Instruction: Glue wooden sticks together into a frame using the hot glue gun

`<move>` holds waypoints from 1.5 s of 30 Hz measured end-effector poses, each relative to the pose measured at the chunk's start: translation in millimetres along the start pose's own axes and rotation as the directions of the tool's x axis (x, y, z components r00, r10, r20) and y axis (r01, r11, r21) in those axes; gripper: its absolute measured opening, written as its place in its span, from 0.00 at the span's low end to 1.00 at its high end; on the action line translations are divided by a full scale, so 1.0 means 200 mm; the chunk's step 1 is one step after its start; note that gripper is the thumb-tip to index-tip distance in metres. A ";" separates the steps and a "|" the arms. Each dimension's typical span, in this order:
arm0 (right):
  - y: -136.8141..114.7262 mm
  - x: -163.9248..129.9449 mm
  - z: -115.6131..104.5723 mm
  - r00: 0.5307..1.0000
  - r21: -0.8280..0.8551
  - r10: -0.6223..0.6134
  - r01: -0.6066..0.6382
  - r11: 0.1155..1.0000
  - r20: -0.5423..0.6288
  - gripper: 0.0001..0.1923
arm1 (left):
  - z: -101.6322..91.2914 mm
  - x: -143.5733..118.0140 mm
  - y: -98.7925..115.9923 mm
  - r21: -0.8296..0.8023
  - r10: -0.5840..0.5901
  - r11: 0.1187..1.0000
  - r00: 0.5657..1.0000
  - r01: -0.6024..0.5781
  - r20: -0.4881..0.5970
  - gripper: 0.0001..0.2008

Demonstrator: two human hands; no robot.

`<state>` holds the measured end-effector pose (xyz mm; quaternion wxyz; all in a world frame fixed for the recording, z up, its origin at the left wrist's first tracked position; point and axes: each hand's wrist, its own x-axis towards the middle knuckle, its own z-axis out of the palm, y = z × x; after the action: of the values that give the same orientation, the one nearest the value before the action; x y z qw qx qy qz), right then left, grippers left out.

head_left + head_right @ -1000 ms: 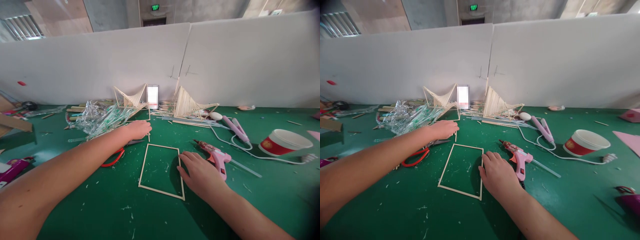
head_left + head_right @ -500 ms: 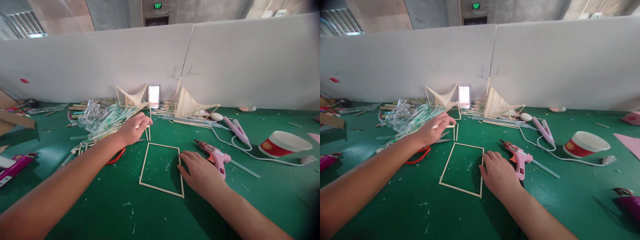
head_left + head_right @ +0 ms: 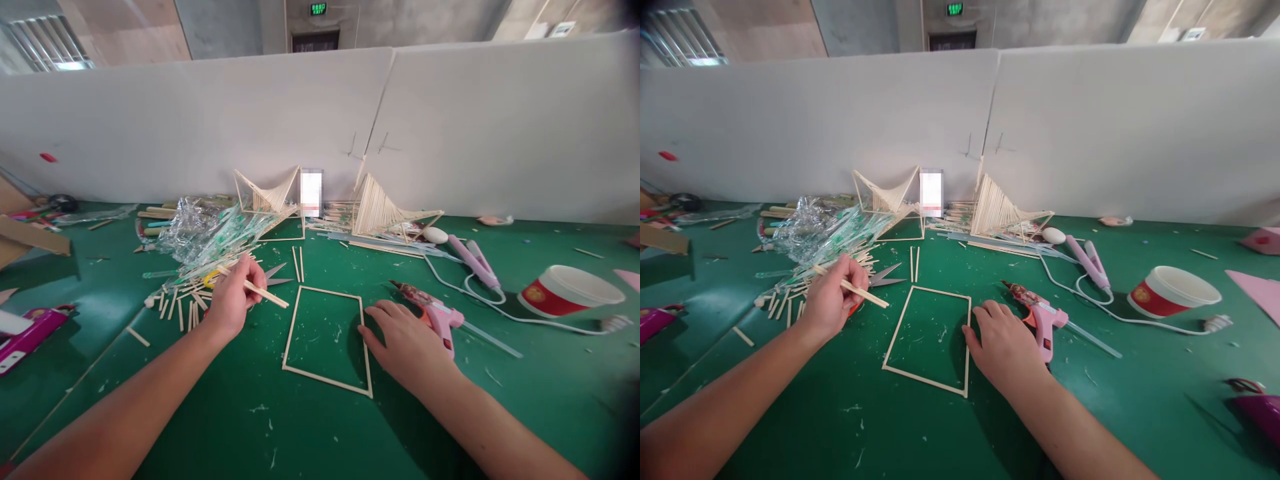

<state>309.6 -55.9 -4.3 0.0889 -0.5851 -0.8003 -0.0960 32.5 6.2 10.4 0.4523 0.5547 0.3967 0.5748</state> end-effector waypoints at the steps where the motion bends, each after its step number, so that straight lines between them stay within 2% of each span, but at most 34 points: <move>1: 0.00 0.00 0.00 1.000 0.000 -0.003 0.003 1.000 -0.007 0.15 | 0.00 -0.01 -0.01 -0.018 -0.011 1.000 1.000 0.011 -0.001 0.26; 9: -0.01 0.01 0.01 0.992 0.037 -0.053 0.057 0.998 -0.115 0.16 | 0.02 -0.10 -0.06 -0.008 -0.033 0.999 0.993 0.034 0.113 0.25; 14: -0.09 0.01 -0.05 0.946 0.221 -0.169 0.234 0.947 -0.275 0.15 | 0.06 -0.15 -0.03 0.024 -0.013 1.000 0.980 0.008 0.199 0.21; 17: -0.13 0.01 -0.08 0.935 0.288 -0.217 0.297 0.910 -0.280 0.13 | 0.03 -0.16 -0.01 0.052 0.019 0.998 0.970 -0.033 0.241 0.19; 22: -0.14 0.01 -0.08 0.932 0.323 -0.241 0.323 0.889 -0.270 0.09 | -0.04 -0.17 0.00 0.049 0.060 0.996 0.974 -0.073 0.219 0.25; 28: -0.15 0.01 -0.08 0.909 0.361 -0.286 0.387 0.848 -0.303 0.07 | 0.02 -0.16 -0.01 -0.089 -0.036 0.995 0.992 0.047 0.117 0.26; 32: -0.20 0.01 -0.09 0.889 0.375 -0.309 0.428 0.822 -0.336 0.06 | 0.08 -0.18 0.03 -0.310 -0.195 0.928 0.978 0.208 0.074 0.22; 35: -0.24 0.00 -0.10 0.877 0.380 -0.339 0.458 0.804 -0.341 0.06 | 0.12 -0.21 0.05 -0.404 -0.320 0.844 0.935 0.354 0.151 0.21; 38: -0.26 0.00 -0.10 0.863 0.426 -0.378 0.497 0.756 -0.335 0.07 | 0.15 -0.24 0.05 -0.373 -0.382 0.810 0.889 0.453 0.251 0.22; 45: -0.26 0.00 -0.10 0.799 0.462 -0.499 0.602 0.651 -0.336 0.08 | 0.18 -0.25 0.05 -0.218 -0.394 0.844 0.842 0.490 0.369 0.24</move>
<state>260.8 -77.3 12.6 0.2901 -0.2514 -0.9213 0.0625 65.4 -46.4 7.4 0.7100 0.4534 0.3460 0.4131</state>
